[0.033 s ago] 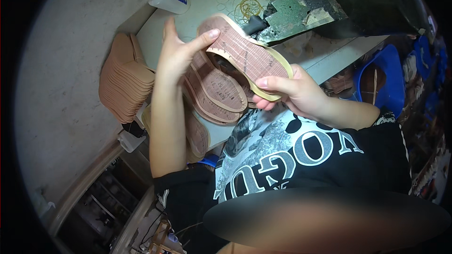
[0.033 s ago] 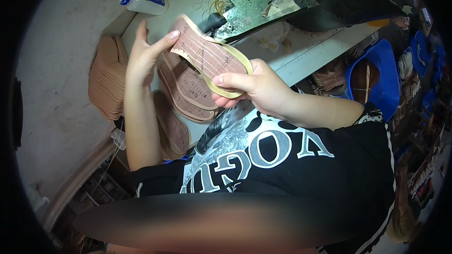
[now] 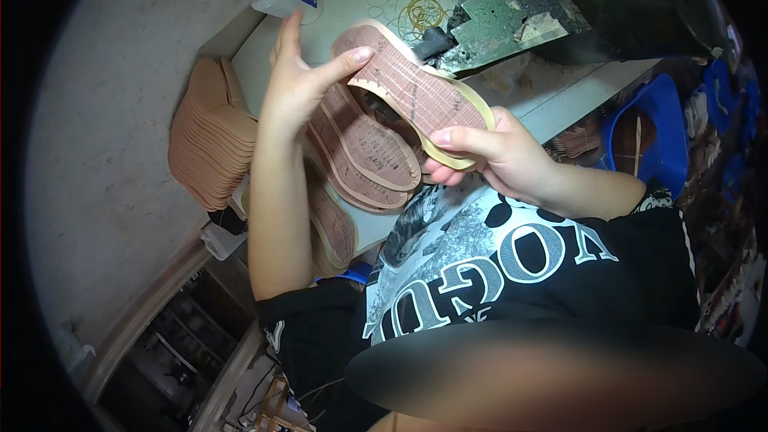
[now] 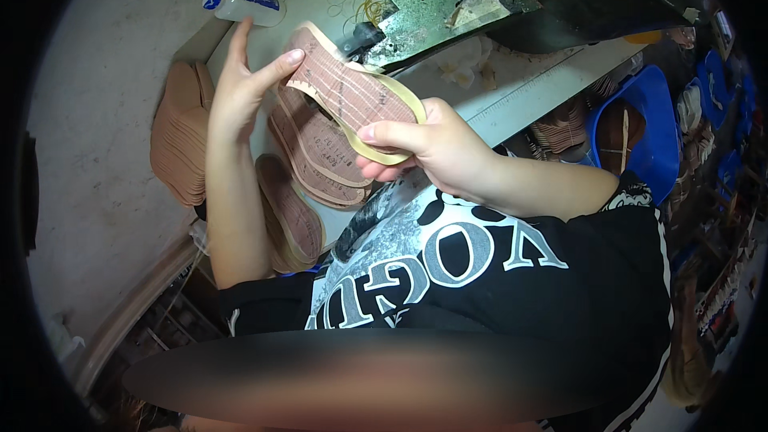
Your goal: The recorder applies adhesive from a bottle to shoe insoles and stacks them.
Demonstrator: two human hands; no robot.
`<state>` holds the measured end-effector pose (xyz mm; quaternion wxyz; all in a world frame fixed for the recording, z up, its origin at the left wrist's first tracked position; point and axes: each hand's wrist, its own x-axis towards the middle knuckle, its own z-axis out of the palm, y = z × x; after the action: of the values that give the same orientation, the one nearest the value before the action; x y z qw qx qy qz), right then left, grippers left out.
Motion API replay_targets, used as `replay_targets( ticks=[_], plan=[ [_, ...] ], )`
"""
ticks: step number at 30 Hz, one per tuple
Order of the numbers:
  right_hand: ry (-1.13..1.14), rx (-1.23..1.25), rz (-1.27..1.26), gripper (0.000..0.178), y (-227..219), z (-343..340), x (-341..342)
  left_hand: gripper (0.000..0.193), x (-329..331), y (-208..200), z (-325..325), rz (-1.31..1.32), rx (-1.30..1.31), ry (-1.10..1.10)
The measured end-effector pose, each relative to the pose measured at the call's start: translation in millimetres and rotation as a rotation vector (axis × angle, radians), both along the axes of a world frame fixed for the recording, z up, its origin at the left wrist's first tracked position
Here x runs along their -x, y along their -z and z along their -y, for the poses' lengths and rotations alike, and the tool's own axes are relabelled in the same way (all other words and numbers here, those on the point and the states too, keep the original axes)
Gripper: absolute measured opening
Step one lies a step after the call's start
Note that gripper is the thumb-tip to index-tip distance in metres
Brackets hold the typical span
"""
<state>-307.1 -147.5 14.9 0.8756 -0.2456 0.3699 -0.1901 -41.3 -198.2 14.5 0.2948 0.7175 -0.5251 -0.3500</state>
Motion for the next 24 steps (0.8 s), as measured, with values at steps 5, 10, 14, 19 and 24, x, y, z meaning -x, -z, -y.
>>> replay_targets(
  ticks=[5, 10, 14, 19, 24],
  plan=[
    [0.088, -0.023, 0.039, 0.03, -3.1, 5.9, -16.2, 0.053, 4.7, -22.6, 38.3, 0.243, 0.278, 0.778],
    [0.136, 0.018, 0.09, 0.032, -2.3, 7.2, -23.9, 0.048, 22.4, -37.3, 58.3, 0.275, 0.058, 1.053],
    [0.149, 0.141, 0.147, 0.033, -0.1, -2.2, -20.9, 0.045, 22.8, -40.8, 60.1, 0.094, -0.114, 1.005],
    [0.115, 0.156, 0.182, 0.035, 1.3, -6.3, -14.8, 0.042, 21.0, -45.5, 54.5, 0.066, -0.117, 0.988],
    [0.109, 0.094, 0.176, 0.037, -1.5, -2.5, -14.9, 0.036, 19.6, -54.1, 42.0, 0.01, -0.238, 0.954]
  ],
)
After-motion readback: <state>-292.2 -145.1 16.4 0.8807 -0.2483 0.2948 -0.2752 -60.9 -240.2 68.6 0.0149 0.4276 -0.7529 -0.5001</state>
